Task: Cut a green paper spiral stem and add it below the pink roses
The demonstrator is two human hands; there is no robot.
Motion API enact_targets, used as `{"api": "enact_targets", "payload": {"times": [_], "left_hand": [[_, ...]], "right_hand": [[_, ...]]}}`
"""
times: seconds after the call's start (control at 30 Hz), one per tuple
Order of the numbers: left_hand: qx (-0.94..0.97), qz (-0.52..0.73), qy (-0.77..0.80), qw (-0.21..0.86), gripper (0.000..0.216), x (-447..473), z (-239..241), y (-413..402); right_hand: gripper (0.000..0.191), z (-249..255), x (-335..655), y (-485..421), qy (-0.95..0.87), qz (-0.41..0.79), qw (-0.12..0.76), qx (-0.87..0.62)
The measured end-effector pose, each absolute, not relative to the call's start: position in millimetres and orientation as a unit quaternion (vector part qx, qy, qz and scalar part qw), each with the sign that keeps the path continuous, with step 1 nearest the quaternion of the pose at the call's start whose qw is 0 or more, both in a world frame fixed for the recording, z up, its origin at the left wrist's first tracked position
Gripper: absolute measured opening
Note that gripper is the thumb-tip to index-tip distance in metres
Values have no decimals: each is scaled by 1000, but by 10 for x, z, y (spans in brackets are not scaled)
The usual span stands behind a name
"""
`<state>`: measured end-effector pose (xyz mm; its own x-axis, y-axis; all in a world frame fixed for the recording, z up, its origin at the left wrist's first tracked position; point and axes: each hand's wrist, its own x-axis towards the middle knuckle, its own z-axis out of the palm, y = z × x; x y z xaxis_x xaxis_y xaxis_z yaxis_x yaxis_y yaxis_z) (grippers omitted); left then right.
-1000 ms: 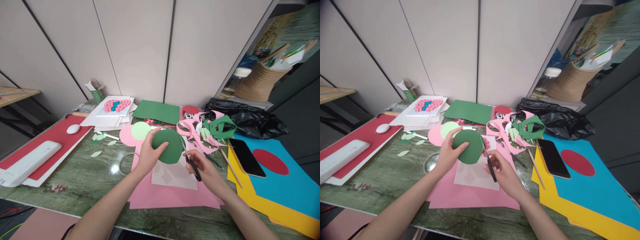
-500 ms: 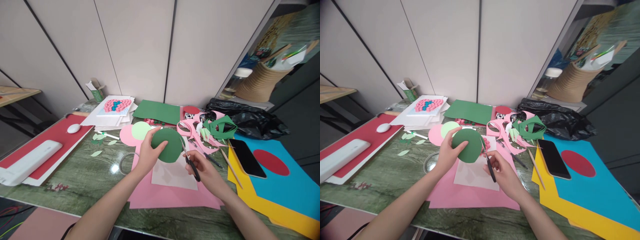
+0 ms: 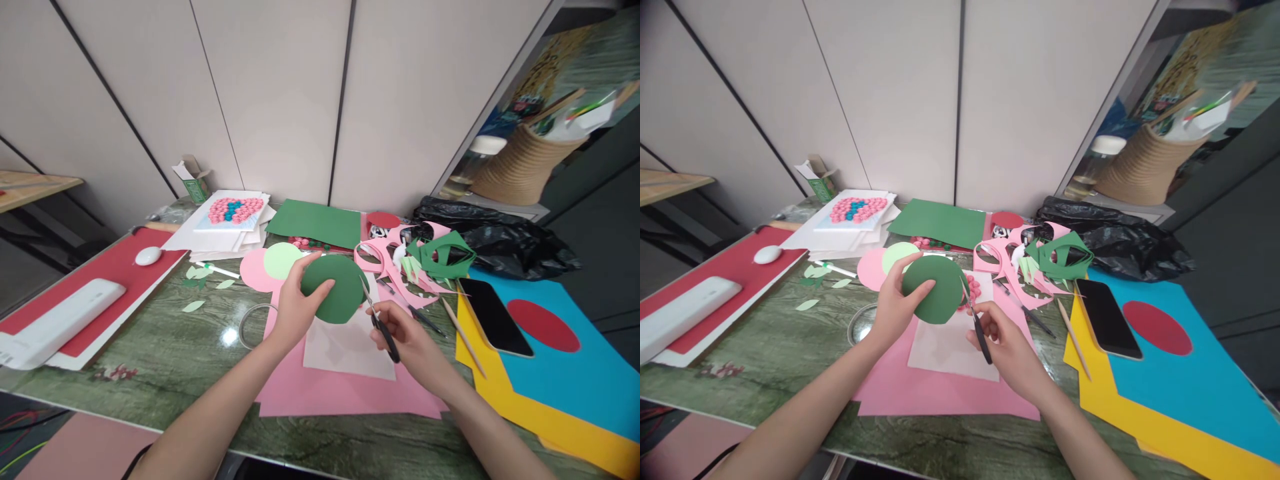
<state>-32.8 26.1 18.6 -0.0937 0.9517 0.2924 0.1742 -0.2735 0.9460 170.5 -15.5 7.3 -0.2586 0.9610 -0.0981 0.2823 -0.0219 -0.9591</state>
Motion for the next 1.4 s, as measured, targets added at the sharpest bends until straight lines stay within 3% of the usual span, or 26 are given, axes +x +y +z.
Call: {"api": "enact_targets", "payload": {"times": [1.4], "left_hand": [[624,506,470,366,43,-349,213,274]], "right_hand": [[22,97,1748,-140,-634,483,329,-507]]}}
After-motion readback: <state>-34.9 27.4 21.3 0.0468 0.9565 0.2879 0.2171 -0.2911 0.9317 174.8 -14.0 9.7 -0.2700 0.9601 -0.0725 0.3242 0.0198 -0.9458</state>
